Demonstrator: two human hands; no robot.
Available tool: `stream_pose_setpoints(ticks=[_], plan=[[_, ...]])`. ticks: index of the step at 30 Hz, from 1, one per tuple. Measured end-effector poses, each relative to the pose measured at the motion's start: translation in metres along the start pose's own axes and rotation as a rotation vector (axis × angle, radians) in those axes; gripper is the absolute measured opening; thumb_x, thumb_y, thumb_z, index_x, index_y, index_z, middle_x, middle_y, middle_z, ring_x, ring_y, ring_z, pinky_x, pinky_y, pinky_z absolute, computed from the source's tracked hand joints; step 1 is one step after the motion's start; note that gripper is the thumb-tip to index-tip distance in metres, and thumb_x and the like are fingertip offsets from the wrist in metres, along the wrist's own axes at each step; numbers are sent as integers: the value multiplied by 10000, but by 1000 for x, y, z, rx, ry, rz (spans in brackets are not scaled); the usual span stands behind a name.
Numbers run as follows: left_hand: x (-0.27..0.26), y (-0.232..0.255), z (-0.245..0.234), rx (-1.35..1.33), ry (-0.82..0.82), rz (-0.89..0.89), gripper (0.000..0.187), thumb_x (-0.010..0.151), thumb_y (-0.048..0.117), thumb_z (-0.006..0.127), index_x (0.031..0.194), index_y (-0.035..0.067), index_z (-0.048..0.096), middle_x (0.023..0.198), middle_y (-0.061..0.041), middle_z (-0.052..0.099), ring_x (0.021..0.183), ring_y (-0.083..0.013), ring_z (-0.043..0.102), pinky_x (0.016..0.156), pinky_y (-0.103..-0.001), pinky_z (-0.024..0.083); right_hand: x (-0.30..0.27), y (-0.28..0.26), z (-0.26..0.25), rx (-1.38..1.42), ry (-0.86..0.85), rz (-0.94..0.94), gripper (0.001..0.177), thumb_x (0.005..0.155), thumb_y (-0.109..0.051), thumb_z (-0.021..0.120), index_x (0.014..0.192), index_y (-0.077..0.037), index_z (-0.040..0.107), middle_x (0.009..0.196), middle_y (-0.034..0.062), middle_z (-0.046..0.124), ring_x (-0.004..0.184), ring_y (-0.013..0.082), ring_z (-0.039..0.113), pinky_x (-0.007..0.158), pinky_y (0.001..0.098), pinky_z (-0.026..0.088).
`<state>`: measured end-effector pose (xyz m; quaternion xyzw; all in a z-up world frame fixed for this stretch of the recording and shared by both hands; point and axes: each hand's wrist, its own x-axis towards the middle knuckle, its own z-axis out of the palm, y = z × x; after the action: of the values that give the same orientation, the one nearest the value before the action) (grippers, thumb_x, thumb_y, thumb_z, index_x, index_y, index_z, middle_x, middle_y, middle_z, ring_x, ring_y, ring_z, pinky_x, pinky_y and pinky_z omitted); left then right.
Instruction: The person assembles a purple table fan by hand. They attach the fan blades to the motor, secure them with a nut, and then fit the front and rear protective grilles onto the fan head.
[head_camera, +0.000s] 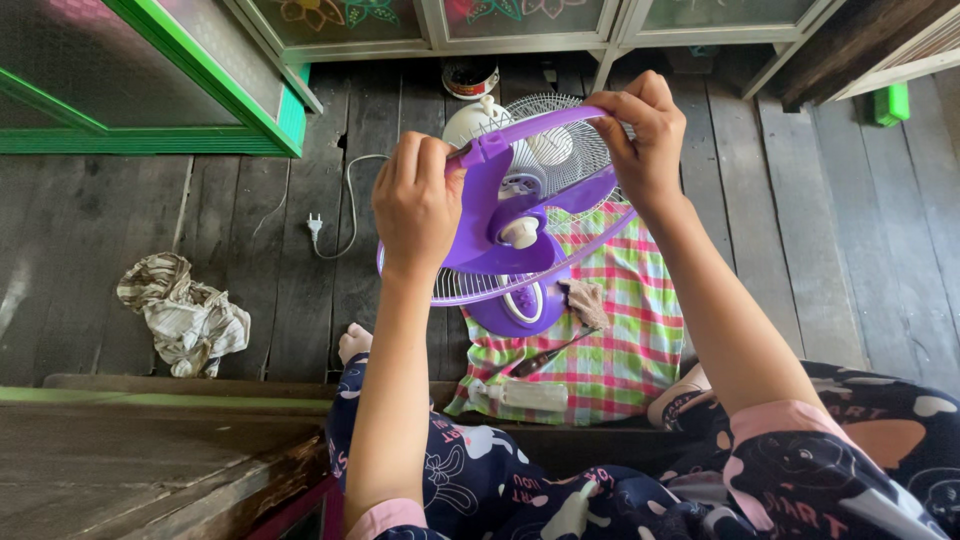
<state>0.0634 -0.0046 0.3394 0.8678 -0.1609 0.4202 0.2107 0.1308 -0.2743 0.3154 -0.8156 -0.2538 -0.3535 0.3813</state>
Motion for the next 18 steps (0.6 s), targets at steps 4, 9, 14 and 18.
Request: stream_pose_setpoints(ticks=[4,9,14,18], plan=[[2,-5,0,-63,-49,-12,234,990,212,743,986,69,557,983,-81,561,856,-306,652,730,-422,522,8,-10,-5,-12,-47,-12,196,902,-77,868,1070,-63,769,908,52,540,893,225,535,788,356,457],[2,-5,-1,-112,-53,-1,224,960,186,744,999,74,554,987,-87,555,849,-322,647,719,-430,521,28,-43,-8,-137,-79,-206,295,916,-184,845,1155,-73,712,1133,85,584,1055,281,588,908,397,466],[1,-4,-2,-93,-62,-4,253,950,194,759,985,74,539,969,-90,543,843,-323,644,713,-432,520,41,-65,-2,-244,-135,-370,301,874,-275,826,1110,-109,740,1018,27,633,958,233,630,824,395,478],[1,-3,-4,-93,-50,-6,253,955,193,759,982,70,539,969,-87,544,833,-316,650,712,-427,525,42,-67,7,-221,-154,-358,237,950,-318,834,1091,-142,760,908,2,604,862,221,608,741,379,467]])
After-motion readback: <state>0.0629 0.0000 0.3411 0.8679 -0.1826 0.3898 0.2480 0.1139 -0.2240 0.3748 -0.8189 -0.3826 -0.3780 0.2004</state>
